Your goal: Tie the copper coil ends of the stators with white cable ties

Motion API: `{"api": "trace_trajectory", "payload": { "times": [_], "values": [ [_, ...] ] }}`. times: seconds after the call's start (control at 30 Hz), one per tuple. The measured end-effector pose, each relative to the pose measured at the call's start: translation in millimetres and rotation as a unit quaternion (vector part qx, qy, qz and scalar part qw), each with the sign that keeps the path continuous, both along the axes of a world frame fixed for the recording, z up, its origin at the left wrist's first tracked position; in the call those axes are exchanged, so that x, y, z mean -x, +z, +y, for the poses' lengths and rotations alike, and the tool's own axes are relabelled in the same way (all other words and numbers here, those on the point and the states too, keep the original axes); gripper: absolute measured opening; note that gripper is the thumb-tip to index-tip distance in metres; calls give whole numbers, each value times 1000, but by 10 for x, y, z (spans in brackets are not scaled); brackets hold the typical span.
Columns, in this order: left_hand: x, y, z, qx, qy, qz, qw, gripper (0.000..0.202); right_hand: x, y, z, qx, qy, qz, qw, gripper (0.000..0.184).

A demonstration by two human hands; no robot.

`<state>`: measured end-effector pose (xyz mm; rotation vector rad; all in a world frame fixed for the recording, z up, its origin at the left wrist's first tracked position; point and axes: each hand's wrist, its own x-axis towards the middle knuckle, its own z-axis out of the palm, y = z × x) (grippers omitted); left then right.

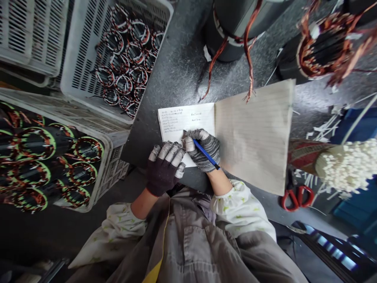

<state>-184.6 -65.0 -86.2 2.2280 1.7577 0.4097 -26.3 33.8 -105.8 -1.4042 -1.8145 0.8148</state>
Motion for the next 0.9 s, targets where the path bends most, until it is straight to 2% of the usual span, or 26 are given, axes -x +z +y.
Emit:
{"api": "trace_trajectory", "payload": {
  "times": [0.4,0.5,0.6,0.7,0.8,0.83,0.9],
  "values": [
    [-3,-11,-14,27,4,-22,999,50,28,-18,22,-7,-1,-12,1000,8],
    [0,-14,-20,28,4,-26,999,51,-16,7,-64,-5,-47,17,999,15],
    [0,-12,10,21,7,-40,999,51,-195,115,-193,12,-81,5,997,19],
    [15,18,52,8,7,-64,998,49,-434,214,-256,-23,-46,-73,996,30],
    [85,97,-37,3,18,-121,993,41,-566,181,-274,-73,16,-165,983,39],
    [126,133,-121,16,49,-147,988,37,-571,141,-294,-76,44,-189,978,42],
    [230,213,-361,65,156,-190,967,27,-533,54,-381,-61,94,-220,969,46]
  ]
}}
